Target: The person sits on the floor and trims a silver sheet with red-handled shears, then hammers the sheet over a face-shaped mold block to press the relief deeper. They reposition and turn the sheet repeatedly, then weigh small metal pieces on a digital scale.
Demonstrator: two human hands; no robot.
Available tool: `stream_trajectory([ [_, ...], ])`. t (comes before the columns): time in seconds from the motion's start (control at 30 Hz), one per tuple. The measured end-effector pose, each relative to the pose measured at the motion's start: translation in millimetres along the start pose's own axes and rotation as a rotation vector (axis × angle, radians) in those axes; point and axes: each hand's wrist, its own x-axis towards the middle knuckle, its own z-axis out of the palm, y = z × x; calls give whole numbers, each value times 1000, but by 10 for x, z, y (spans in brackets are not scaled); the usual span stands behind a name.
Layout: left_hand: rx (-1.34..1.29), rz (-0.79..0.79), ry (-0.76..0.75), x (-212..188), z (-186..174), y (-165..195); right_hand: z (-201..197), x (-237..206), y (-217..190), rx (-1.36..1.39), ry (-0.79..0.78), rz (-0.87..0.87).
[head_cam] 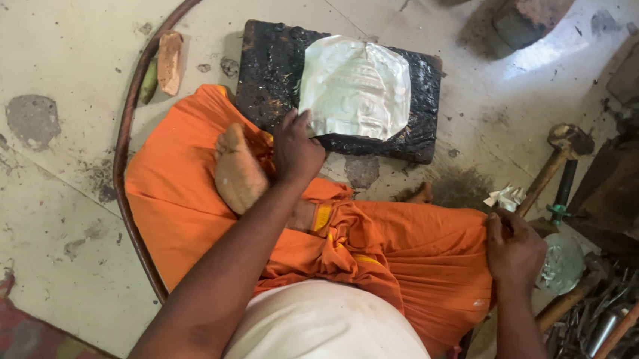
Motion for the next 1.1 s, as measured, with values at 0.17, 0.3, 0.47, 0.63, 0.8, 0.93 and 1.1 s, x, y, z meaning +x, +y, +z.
stream_trajectory([
  [0.17, 140, 94, -10, -60, -90, 68, 13, -13, -19, 15, 40, -25],
  [0.3, 194, 466, 97, -145, -158, 146, 28, -20, -8, 6, 59, -29],
  [0.47, 390, 592, -106, -133, -221, 317, 18, -44, 12, 40, 79, -83],
  [0.63, 524, 688, -243, 114, -253, 624, 10, -37, -4, 112, 81, -64],
  [0.8, 595, 677, -294, 248, -141, 793, 33, -52, 44, 77, 73, -14],
  [0.93, 573, 712, -225, 169, -87, 708, 78, -60, 138, 54, 115, -95],
  [1.1, 621, 749, -205, 189, -90, 689, 128, 0, 192, 79, 111, -112],
])
